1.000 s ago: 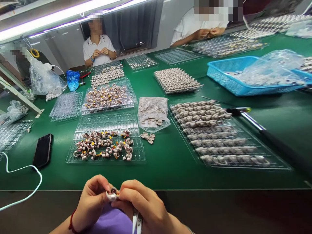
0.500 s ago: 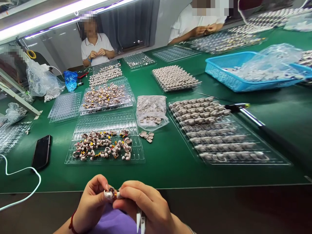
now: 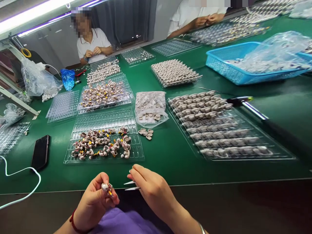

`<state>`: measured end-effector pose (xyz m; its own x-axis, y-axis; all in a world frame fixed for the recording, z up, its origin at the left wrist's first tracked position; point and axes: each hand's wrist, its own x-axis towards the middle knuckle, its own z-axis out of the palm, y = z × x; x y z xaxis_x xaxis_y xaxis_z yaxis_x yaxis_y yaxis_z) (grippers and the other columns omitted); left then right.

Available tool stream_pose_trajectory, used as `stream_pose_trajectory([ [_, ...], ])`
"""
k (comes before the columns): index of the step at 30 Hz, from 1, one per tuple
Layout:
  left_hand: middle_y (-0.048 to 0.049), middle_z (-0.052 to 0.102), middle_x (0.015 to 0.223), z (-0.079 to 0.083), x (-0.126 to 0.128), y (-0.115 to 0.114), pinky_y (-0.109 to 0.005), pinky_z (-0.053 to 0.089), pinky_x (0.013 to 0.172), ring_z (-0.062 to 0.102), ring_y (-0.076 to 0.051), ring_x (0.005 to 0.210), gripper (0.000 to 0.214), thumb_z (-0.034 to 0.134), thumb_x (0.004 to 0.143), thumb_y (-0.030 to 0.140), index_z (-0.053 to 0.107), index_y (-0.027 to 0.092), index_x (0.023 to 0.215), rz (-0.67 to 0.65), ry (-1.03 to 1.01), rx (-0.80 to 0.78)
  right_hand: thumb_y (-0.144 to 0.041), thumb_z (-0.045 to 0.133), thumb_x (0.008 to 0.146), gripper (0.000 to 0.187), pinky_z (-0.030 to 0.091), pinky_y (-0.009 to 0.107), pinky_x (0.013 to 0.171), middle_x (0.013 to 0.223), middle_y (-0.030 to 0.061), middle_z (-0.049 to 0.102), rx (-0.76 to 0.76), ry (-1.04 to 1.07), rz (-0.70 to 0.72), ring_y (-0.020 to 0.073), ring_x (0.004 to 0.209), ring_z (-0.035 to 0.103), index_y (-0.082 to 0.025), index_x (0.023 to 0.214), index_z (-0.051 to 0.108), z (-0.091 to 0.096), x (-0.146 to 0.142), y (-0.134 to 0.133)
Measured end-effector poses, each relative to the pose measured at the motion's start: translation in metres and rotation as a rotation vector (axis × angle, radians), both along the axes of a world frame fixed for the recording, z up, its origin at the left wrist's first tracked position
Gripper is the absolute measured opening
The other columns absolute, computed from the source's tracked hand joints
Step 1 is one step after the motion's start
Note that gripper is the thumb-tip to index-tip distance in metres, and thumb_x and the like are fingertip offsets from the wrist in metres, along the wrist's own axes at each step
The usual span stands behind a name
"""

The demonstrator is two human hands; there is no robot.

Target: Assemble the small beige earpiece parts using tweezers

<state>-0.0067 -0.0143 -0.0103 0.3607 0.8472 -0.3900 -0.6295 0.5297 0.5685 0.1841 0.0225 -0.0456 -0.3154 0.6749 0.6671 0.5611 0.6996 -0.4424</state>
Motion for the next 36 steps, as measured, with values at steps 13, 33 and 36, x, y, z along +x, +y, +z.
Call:
stream_pose_trajectory([
  [13,-0.0017,0.076,0.067,-0.003,-0.001,-0.001,-0.018,0.049,0.056,0.072,-0.015,0.061,0.033,0.085,0.069,0.028,0.055,0.017,0.076,0.027,0.065,0.020,-0.022,0.047,0.098,0.020,0.056,0.023,0.058,0.091,0.0094,0.069,-0.117,0.003,-0.107,0.0161,0.068,0.070,-0.016,0.100,0.066,-0.003,0.010,-0.006],
  [33,-0.0013,0.075,0.070,-0.008,0.005,-0.006,-0.019,0.052,0.063,0.067,-0.010,0.063,0.017,0.084,0.070,0.019,0.071,0.014,0.082,-0.058,0.273,0.040,-0.002,0.059,0.086,0.029,0.056,0.022,0.063,0.088,0.0062,0.064,-0.397,0.431,0.257,0.0154,0.075,0.066,-0.020,0.108,0.060,0.016,-0.002,-0.045],
  [36,-0.0023,0.076,0.072,-0.007,0.005,-0.005,-0.020,0.052,0.065,0.068,-0.011,0.064,0.017,0.083,0.070,0.019,0.072,0.015,0.082,-0.074,0.276,0.037,0.000,0.056,0.087,0.030,0.056,0.021,0.063,0.088,0.0055,0.064,-0.410,0.444,0.279,0.0144,0.074,0.065,-0.020,0.108,0.060,0.017,-0.001,-0.046],
])
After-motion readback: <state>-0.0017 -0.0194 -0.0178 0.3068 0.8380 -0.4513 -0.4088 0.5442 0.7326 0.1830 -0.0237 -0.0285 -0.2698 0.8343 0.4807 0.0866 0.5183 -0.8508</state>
